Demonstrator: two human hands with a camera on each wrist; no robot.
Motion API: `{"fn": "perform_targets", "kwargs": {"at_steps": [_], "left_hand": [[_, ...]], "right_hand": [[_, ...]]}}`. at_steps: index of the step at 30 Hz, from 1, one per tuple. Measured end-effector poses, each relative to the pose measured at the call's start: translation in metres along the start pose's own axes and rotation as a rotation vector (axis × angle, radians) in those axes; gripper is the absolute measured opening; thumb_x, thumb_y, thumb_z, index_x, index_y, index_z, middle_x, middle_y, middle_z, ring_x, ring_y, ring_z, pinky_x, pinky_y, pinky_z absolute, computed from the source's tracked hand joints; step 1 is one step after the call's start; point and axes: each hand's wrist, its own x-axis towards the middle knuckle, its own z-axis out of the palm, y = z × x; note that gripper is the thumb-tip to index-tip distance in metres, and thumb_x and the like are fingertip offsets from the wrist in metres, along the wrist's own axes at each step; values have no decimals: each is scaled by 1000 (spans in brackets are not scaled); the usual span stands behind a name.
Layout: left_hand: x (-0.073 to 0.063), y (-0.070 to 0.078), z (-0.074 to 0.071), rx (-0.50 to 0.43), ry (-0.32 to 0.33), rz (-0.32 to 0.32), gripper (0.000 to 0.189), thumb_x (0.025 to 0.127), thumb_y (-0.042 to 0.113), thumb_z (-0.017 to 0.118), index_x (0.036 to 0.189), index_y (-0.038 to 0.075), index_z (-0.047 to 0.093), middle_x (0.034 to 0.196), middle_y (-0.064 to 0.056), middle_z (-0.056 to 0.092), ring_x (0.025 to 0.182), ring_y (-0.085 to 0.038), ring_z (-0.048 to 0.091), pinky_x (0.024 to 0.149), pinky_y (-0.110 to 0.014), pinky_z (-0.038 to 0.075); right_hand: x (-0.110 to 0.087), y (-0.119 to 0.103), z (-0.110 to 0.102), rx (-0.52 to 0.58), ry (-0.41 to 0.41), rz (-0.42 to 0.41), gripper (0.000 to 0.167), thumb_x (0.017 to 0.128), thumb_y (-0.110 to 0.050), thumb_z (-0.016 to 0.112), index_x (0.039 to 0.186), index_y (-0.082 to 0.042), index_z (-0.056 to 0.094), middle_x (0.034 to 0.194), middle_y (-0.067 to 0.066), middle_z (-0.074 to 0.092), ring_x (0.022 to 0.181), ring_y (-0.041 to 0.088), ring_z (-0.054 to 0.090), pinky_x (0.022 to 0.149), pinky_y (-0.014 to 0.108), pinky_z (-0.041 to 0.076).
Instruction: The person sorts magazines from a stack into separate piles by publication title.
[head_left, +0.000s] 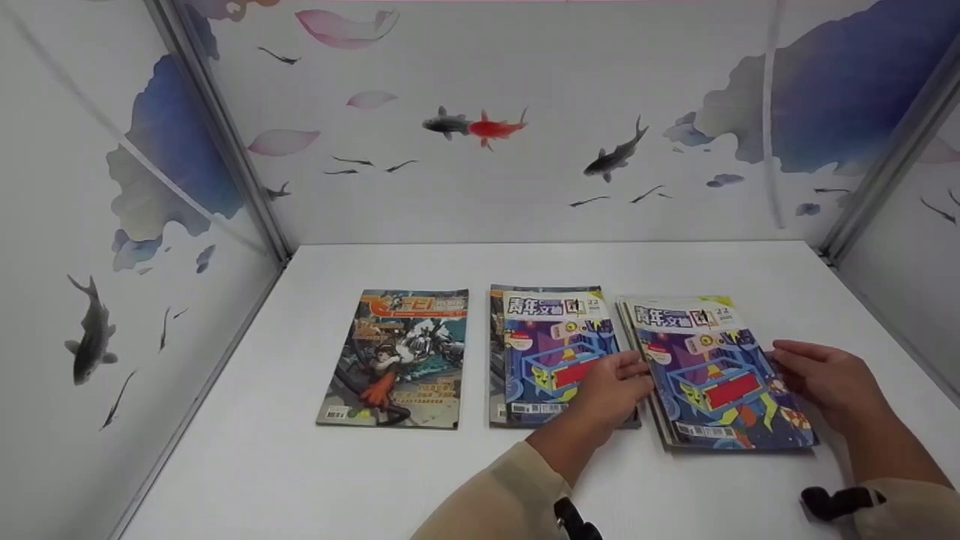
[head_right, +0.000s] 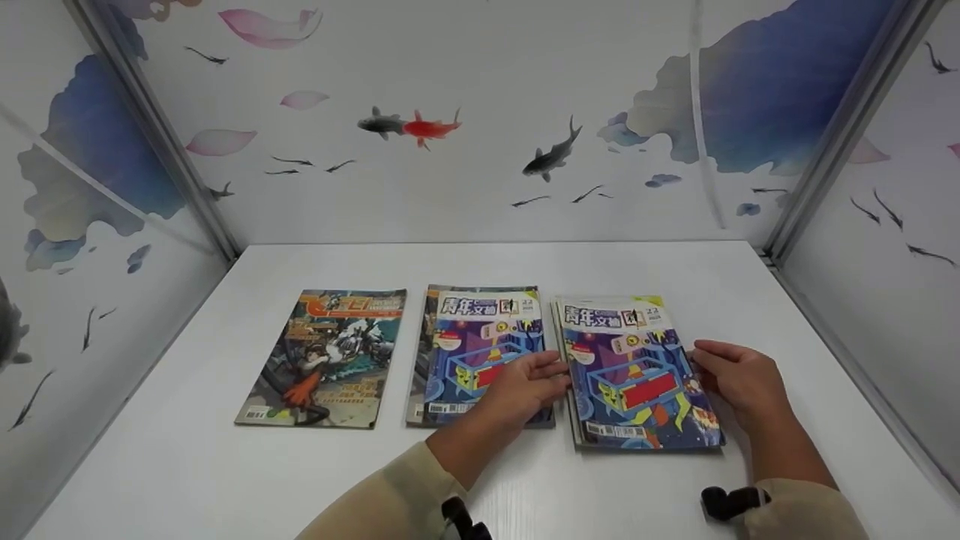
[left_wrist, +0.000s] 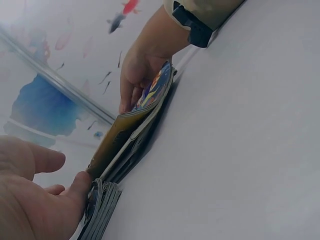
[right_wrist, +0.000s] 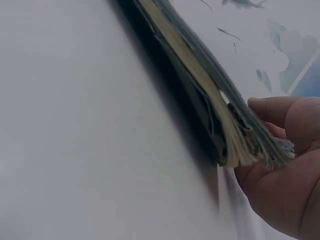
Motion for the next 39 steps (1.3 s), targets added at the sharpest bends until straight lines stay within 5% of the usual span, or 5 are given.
{"fn": "perform_targets", "kwargs": {"at_steps": [7,20,26,32,39], "left_hand": [[0,1,-10,-19,-20,10,41,101,18,74,141,17,67,128,3,76,121,-20,73,111,-46,58],[10,5,-32,-37,2,73,45,102,17,73,145,12,64,135,-1,74,127,-21,71,115,-43,55],[12,5,-59,-55,-22,93,53,103,23,72,153,14,57,143,1,70,132,-21,68,113,-49,56],[16,8,-95,-41,-8,122,56,104,22,71,156,11,53,147,-2,69,135,-19,67,117,-39,53],[15,15,-136,-53,18,115,66,102,26,74,160,11,47,154,-4,63,141,-22,62,121,-40,50]], "right_hand": [[-1,0,-2,105,-2,-1,71,106,-46,64,161,-5,45,92,-30,74,93,0,74,84,19,63],[-15,-29,20,117,-38,-96,76,104,-52,63,160,-4,46,102,-24,77,99,4,75,87,17,62],[-22,-48,45,105,-118,-143,82,103,-58,61,161,-3,44,115,-15,80,105,8,77,91,19,62],[-25,-59,72,11,-143,-218,76,105,-58,58,157,-3,50,126,-2,80,108,8,77,91,16,60],[-27,-74,99,-17,-167,-150,77,101,-66,61,158,-15,53,139,6,75,116,16,75,96,23,59]]}}
